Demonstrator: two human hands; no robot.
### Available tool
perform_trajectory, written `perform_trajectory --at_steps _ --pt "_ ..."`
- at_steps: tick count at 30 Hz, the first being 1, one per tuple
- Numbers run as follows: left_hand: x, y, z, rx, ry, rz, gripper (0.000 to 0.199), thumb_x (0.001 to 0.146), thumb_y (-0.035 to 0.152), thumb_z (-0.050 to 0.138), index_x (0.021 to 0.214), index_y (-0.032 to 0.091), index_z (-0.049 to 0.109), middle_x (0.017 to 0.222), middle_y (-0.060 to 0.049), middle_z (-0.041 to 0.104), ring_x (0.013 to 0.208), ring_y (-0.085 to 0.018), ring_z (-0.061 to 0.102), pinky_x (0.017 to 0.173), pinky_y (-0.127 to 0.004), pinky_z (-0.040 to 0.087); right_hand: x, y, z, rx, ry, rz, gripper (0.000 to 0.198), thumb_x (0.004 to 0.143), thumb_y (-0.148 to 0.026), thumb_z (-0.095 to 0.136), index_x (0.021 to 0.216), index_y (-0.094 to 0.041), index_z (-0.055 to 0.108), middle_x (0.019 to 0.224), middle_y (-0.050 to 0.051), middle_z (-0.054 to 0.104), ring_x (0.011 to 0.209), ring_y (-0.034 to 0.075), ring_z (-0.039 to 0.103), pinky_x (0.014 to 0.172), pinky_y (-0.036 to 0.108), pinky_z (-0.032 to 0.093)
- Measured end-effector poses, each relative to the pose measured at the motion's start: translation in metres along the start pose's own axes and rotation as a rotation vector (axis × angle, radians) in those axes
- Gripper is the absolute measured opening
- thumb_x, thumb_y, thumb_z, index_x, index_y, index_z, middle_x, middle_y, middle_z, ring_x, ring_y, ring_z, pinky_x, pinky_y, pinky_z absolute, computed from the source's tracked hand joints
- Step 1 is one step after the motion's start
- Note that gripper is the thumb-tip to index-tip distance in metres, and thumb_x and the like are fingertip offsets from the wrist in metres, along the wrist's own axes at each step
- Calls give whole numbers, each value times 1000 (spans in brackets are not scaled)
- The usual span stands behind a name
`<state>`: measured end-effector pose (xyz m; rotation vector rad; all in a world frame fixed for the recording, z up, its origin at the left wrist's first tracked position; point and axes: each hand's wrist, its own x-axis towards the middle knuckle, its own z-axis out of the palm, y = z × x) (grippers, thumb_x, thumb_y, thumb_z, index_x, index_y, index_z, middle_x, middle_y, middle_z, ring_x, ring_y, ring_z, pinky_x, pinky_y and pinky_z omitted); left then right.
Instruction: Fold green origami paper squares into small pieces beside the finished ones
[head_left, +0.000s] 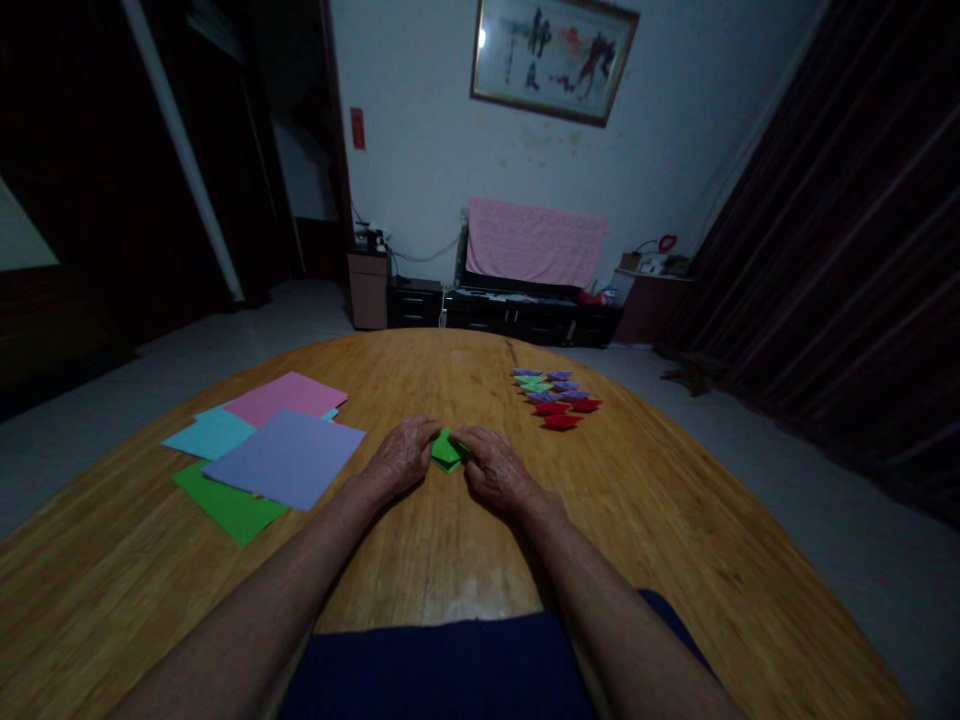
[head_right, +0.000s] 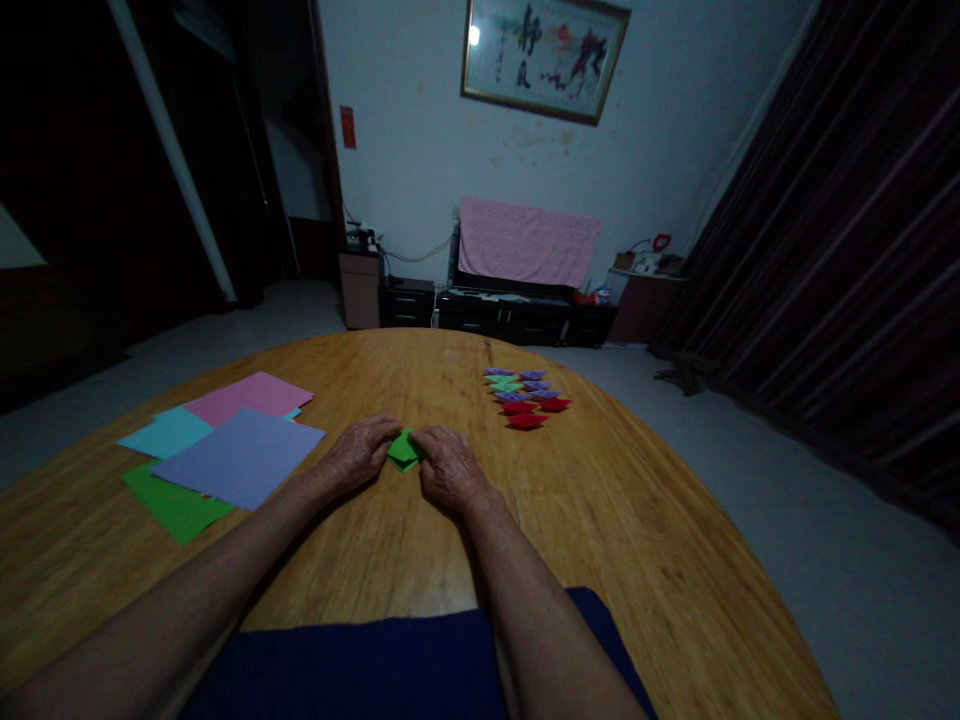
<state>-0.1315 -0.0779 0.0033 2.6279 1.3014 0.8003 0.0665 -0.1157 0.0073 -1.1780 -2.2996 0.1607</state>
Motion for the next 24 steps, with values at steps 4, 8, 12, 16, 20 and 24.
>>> perform_trajectory --at_steps 4,8,12,16,20,24 --pt "1 -5 -11 13 -65 -26 31 79 6 43 95 16 67 102 -9 67 99 -19 61 90 -30 47 2 -3 1 -60 -30 3 46 80 -9 44 122 -20 61 122 8 60 114 20 50 100 37 37" --pt "-1 -6 -26 1 -153 8 32 73 6 44 91 17 68 102 -8 67 96 -19 61 87 -29 46 2 -4 1 -84 -56 13 48 79 -9 44 122 -21 61 123 7 58 115 21 49 100 38 36" --pt "-3 -4 -34 -47 -214 19 30 74 13 46 92 16 69 104 -9 67 94 -20 61 85 -29 45 2 -4 2 -88 -50 7 45 81 -11 44 122 -20 61 123 8 57 115 22 48 100 38 35" --pt "-3 1 -38 -92 -246 36 27 78 20 50 95 17 70 107 -8 67 95 -20 60 86 -29 44 2 -4 4 -77 -19 -29 43 80 -12 45 121 -19 61 124 9 57 117 22 47 101 39 34" --pt "-4 4 -40 -97 -256 59 25 81 27 53 98 18 69 105 -7 66 93 -19 60 84 -29 44 3 -3 6 -37 7 -55 39 81 -11 46 116 -18 62 118 9 59 111 22 50 98 38 37" --pt "-4 1 -34 -64 -215 107 27 83 31 55 103 17 67 104 -8 66 95 -20 60 86 -30 44 3 -3 6 -3 31 -39 35 87 -14 45 118 -19 61 117 9 60 110 21 52 97 37 38"
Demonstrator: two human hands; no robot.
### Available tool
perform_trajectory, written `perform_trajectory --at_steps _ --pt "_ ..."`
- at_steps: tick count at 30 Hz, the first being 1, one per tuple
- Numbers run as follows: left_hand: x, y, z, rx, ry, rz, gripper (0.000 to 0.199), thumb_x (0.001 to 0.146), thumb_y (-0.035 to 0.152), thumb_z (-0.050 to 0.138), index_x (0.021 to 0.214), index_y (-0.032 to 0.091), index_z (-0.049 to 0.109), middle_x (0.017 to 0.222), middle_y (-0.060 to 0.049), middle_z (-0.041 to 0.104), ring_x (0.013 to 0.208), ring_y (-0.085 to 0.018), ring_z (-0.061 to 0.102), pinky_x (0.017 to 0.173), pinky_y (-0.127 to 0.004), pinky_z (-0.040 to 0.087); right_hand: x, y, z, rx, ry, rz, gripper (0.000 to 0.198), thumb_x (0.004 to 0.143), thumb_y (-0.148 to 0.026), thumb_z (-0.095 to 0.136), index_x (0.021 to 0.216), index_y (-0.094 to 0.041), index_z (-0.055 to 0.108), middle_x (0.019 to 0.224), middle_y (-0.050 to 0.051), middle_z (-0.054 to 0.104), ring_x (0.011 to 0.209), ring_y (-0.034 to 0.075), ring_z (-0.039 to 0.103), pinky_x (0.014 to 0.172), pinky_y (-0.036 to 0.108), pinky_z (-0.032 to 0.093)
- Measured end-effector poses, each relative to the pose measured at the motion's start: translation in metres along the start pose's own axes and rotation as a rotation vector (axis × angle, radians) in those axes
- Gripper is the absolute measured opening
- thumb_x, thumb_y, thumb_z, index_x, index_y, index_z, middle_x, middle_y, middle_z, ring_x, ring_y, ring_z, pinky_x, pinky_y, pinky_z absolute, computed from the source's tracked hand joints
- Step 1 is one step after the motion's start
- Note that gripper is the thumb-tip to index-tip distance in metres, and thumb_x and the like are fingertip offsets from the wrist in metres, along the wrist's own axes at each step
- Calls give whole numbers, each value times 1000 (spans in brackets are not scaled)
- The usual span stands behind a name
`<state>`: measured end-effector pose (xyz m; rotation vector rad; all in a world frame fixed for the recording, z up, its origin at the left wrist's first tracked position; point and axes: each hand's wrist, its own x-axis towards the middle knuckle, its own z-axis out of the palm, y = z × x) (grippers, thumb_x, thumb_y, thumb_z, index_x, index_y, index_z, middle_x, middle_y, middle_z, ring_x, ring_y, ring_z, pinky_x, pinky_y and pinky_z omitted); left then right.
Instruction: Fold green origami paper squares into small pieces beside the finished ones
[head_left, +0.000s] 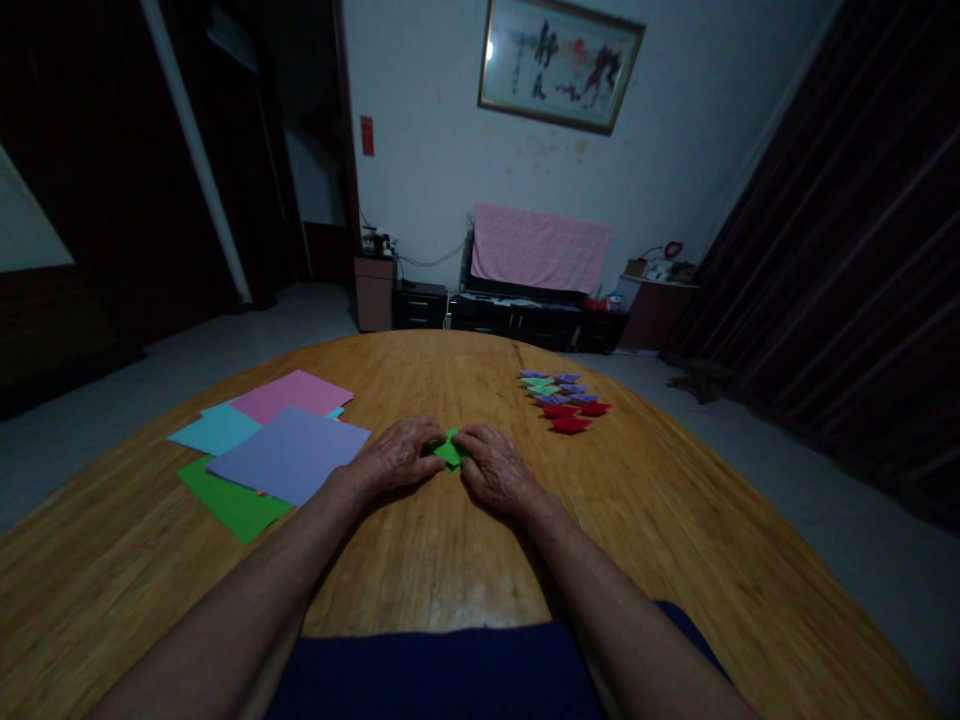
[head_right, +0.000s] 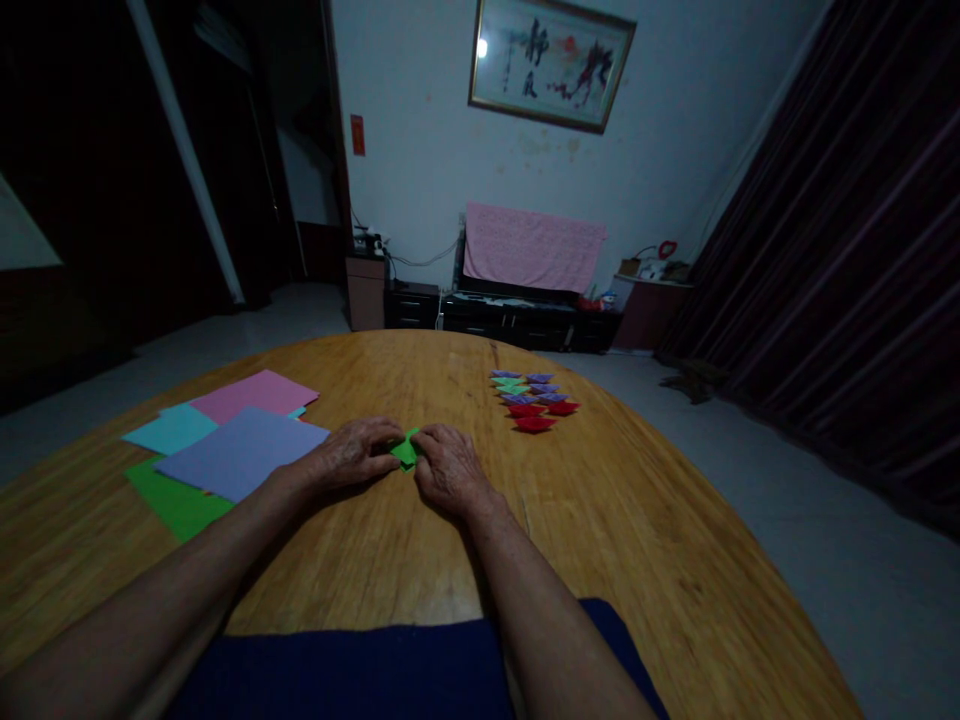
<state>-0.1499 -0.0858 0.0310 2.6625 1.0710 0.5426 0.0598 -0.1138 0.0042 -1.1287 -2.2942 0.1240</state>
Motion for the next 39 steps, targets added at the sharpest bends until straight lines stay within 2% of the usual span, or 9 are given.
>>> perform_trajectory --at_steps 6,11,19,25,29,35,37,39 --pt "0 -10 11 28 87 73 26 90 30 48 102 20 69 101 -7 67 95 -19 62 86 -29 46 0 0 -1 20 0 -11 33 87 -14 47 116 -19 62 121 8 61 114 21 52 99 37 37" --pt "0 -10 13 149 83 146 25 90 22 46 95 21 71 102 -7 68 94 -19 62 86 -31 48 0 0 -1 18 -6 -29 33 87 -15 48 116 -19 62 122 8 63 115 22 53 100 38 36" --pt "-3 -1 17 285 90 61 24 88 16 46 98 17 68 98 -9 67 93 -21 62 81 -32 50 -1 2 3 20 18 -29 33 87 -16 49 116 -20 62 122 7 63 115 21 53 100 38 36" --pt "-5 -5 27 271 156 -6 21 87 14 45 98 17 63 102 -9 64 95 -20 59 81 -32 50 -1 5 6 33 49 -24 34 83 -15 50 114 -20 63 120 8 64 114 22 54 100 38 36" --pt "-5 -7 29 239 185 19 18 89 15 44 95 18 61 101 -9 62 96 -20 59 83 -31 49 0 4 6 41 45 -17 33 82 -16 51 112 -20 64 119 8 65 114 22 55 101 39 37" --pt "-4 5 21 274 216 -24 20 93 17 38 93 16 58 94 -8 62 86 -19 59 77 -31 50 7 4 3 137 113 112 36 85 -20 47 116 -15 65 128 14 60 119 23 54 104 40 39" --pt "-3 8 19 263 262 -44 18 93 17 39 95 17 57 96 -8 62 87 -19 60 75 -30 50 12 5 1 216 174 209 39 86 -20 43 118 -15 64 123 13 63 116 23 56 103 38 41" --pt "-2 8 20 231 334 -51 18 93 17 39 98 19 56 99 -8 62 91 -18 61 76 -29 51 18 5 -1 313 235 368 38 86 -20 41 116 -15 65 113 12 67 109 22 59 98 37 45"
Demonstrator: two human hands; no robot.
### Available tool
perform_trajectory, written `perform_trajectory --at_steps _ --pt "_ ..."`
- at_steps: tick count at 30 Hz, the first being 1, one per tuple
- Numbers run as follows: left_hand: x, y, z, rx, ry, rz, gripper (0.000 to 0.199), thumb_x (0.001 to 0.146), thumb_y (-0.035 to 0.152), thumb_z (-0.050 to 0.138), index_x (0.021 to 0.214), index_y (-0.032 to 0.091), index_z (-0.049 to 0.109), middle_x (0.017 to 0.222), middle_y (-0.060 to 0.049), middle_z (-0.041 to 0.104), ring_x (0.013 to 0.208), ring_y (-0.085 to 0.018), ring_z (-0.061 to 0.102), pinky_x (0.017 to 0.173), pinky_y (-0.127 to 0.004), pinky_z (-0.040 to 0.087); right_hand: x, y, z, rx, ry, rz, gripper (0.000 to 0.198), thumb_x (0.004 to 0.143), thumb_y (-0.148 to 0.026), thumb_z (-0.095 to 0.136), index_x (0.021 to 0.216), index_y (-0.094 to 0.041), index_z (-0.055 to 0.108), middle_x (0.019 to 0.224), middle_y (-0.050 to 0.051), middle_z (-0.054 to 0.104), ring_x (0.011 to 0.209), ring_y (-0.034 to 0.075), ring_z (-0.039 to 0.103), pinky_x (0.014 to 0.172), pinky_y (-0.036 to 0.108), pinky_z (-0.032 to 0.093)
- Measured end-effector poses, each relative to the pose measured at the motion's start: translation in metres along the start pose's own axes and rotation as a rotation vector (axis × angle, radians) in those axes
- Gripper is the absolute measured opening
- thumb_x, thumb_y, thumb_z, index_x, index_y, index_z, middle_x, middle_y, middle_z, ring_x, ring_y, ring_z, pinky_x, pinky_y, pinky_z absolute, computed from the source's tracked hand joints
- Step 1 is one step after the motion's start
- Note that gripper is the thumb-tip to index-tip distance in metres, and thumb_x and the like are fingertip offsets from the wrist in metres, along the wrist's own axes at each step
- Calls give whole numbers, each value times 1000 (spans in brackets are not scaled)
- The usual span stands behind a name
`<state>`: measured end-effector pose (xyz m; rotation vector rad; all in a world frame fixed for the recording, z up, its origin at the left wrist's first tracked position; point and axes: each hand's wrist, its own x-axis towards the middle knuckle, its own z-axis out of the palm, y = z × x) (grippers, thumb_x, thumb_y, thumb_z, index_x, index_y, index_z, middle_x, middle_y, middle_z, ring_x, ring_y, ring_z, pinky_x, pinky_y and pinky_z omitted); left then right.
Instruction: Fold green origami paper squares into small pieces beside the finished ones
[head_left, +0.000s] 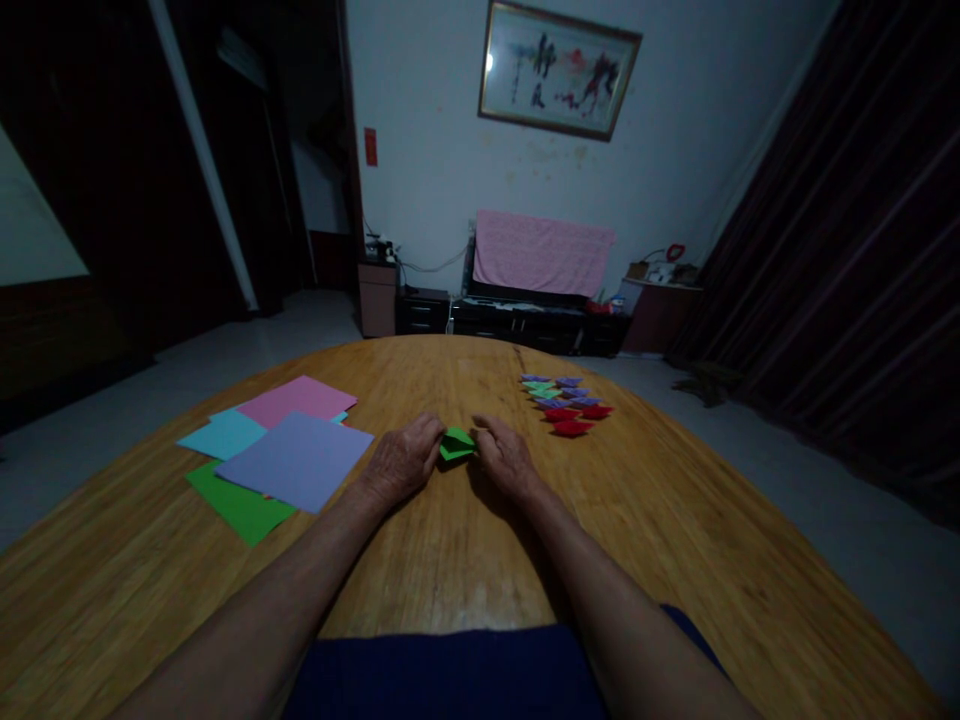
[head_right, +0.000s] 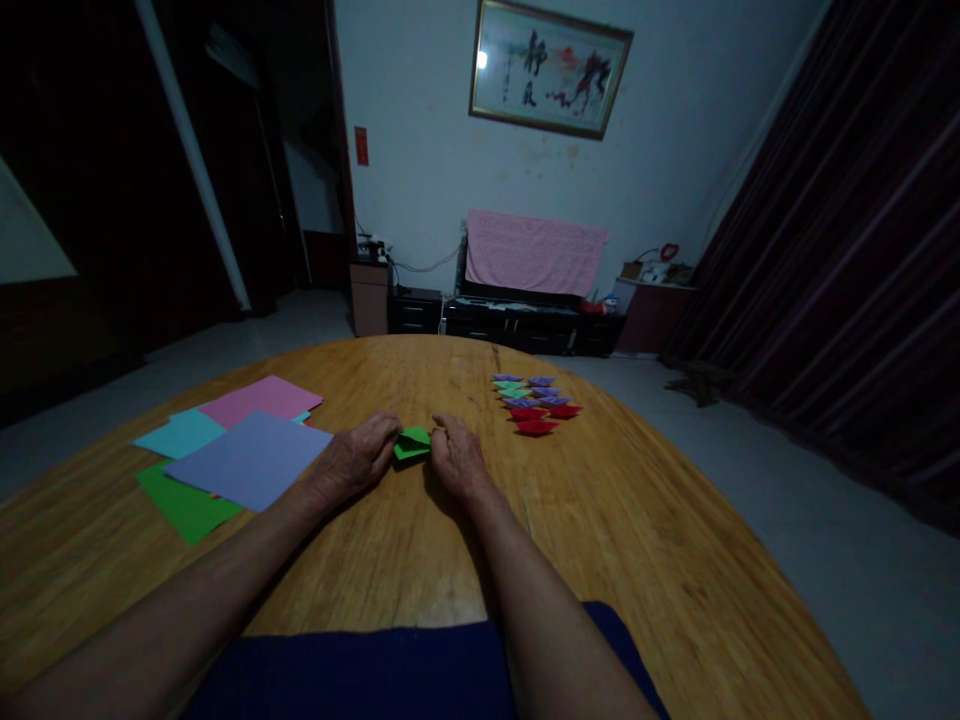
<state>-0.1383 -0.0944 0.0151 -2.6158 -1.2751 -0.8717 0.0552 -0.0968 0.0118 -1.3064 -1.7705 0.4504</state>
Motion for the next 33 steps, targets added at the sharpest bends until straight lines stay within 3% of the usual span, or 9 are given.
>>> perform_trajectory --at_steps 4,6,9,12,15,17,19,24,33 --pt "1 0 3 -91 143 24 20 94 17 37 103 18 55 106 -10 63 102 -20 61 83 -33 52 5 -9 -1 325 -35 310 27 86 -33 48 89 -16 69 84 7 68 78 20 63 69 31 53" --pt "2 1 4 -141 167 64 21 93 17 38 105 19 55 107 -11 63 104 -21 60 86 -35 53 4 -14 -1 579 -121 435 29 86 -41 52 80 -16 66 74 4 65 63 16 58 53 26 49" --pt "3 6 3 -234 149 126 21 92 16 40 103 19 57 103 -9 64 102 -20 61 88 -36 52 2 -18 -1 835 -184 547 26 81 -42 61 79 -17 65 68 3 63 52 11 53 44 21 42" --pt "5 11 4 -343 185 82 22 89 15 42 104 18 59 106 -10 65 105 -20 60 93 -37 50 1 -18 -1 886 -163 517 24 73 -37 69 83 -15 66 69 3 64 52 11 53 43 20 39" --pt "8 16 7 -520 235 -202 30 85 17 46 112 16 59 106 -10 67 97 -20 64 86 -35 52 1 -15 1 830 -73 435 31 68 -38 72 87 -15 66 72 2 66 58 12 57 51 22 43" --pt "10 18 9 -694 206 -413 38 82 21 52 119 15 58 103 -9 68 88 -19 66 78 -32 53 1 -15 3 761 -45 391 33 67 -40 71 88 -15 65 72 1 66 60 13 57 55 23 45" --pt "12 21 9 -866 138 -528 52 77 27 60 127 13 54 96 -7 68 80 -17 66 70 -29 53 0 -16 4 688 -44 365 33 68 -42 69 87 -15 65 70 -1 64 59 13 56 54 23 43" --pt "11 22 15 -1064 57 -556 87 65 31 73 143 12 39 76 3 61 63 -11 58 57 -22 45 0 -22 6 619 -63 336 30 68 -41 67 85 -16 65 69 -1 63 59 13 55 54 23 42" --pt "14 25 12 -1249 40 -639 85 60 27 71 139 12 43 84 -1 64 64 -11 58 58 -23 45 0 -20 9 557 -70 285 25 69 -37 66 81 -15 66 63 -2 60 55 12 52 51 22 39"
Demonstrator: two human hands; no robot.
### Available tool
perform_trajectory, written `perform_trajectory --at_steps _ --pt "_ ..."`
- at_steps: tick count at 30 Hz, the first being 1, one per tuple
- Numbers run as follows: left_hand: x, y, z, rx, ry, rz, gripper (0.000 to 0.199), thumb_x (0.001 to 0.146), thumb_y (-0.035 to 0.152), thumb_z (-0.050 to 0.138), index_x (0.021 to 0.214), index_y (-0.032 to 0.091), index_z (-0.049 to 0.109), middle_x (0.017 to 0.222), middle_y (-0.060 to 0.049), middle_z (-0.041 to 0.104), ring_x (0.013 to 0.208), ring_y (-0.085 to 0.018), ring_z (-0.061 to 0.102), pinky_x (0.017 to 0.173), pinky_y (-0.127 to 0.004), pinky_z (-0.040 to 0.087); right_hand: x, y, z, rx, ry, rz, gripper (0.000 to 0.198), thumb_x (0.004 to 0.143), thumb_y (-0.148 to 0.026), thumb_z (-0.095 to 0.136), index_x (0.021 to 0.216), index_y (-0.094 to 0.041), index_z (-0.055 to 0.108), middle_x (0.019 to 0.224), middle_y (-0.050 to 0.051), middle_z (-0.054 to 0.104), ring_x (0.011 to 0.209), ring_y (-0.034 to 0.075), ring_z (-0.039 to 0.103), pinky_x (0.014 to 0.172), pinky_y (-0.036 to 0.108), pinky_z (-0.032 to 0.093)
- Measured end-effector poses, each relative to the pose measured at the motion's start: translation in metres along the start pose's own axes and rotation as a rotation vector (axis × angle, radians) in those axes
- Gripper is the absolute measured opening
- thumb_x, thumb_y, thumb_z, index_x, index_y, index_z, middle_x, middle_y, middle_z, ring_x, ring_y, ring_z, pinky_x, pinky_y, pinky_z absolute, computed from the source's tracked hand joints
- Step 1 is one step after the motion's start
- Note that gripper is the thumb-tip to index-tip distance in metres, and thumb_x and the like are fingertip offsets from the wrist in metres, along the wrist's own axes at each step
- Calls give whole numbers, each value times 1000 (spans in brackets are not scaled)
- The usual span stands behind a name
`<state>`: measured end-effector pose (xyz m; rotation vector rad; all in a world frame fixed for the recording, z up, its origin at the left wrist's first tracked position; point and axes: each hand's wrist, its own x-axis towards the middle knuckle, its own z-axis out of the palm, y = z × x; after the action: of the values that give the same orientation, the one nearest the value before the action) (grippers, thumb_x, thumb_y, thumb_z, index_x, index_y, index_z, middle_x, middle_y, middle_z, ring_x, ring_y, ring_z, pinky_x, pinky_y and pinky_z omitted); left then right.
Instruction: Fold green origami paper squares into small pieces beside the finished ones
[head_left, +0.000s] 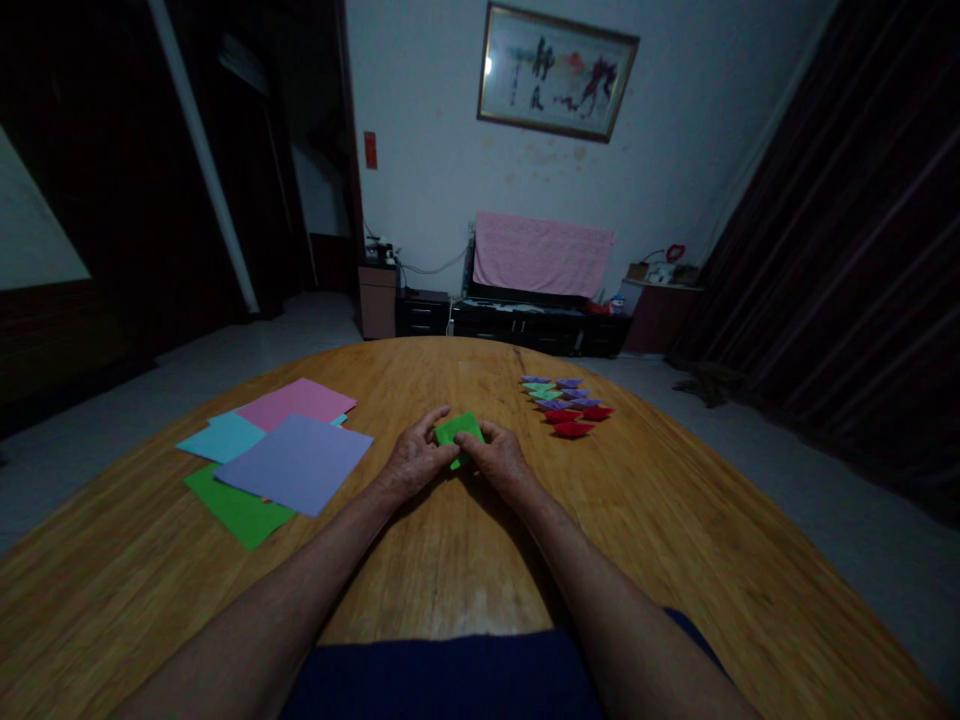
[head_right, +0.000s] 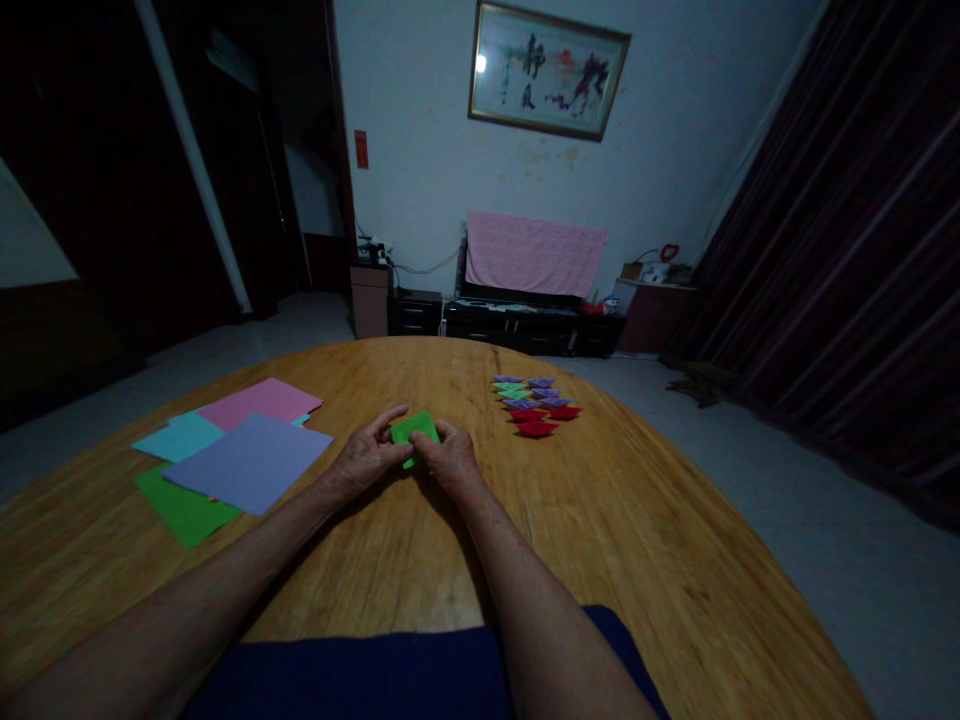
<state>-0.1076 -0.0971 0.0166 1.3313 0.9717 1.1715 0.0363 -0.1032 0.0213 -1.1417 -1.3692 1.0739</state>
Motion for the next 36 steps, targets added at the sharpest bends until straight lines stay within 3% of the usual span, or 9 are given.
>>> perform_trajectory --at_steps 3,8,13,19,36 --pt "-2 3 0 -74 -16 -36 79 59 25 72 133 14 48 88 -2 66 64 -11 60 58 -23 46 0 1 0 20 -2 -6 28 70 -40 66 82 -15 66 64 -1 61 55 12 52 51 22 40" --pt "-3 5 -4 -122 -95 -44 51 61 26 74 108 14 60 76 1 66 57 -10 58 55 -22 46 1 2 1 42 30 -38 33 73 -46 62 79 -14 67 65 0 61 54 12 52 50 22 41" --pt "-3 8 -6 -53 -31 -98 26 62 32 73 77 15 59 56 4 58 45 -8 52 46 -20 40 -1 -2 1 77 13 -4 31 74 -46 62 76 -15 66 62 1 62 54 13 56 48 23 45" --pt "0 5 -11 -17 -1 -97 27 64 37 73 69 15 59 54 2 59 46 -8 51 47 -20 38 -2 -5 1 46 31 -19 29 72 -44 63 74 -15 66 61 0 60 54 12 54 48 21 42" --pt "6 -4 -26 11 -88 -50 32 76 45 66 69 14 65 56 0 58 48 -8 49 49 -20 38 -3 -6 2 82 15 -10 29 72 -44 63 72 -15 64 60 -1 57 53 11 49 50 22 39"
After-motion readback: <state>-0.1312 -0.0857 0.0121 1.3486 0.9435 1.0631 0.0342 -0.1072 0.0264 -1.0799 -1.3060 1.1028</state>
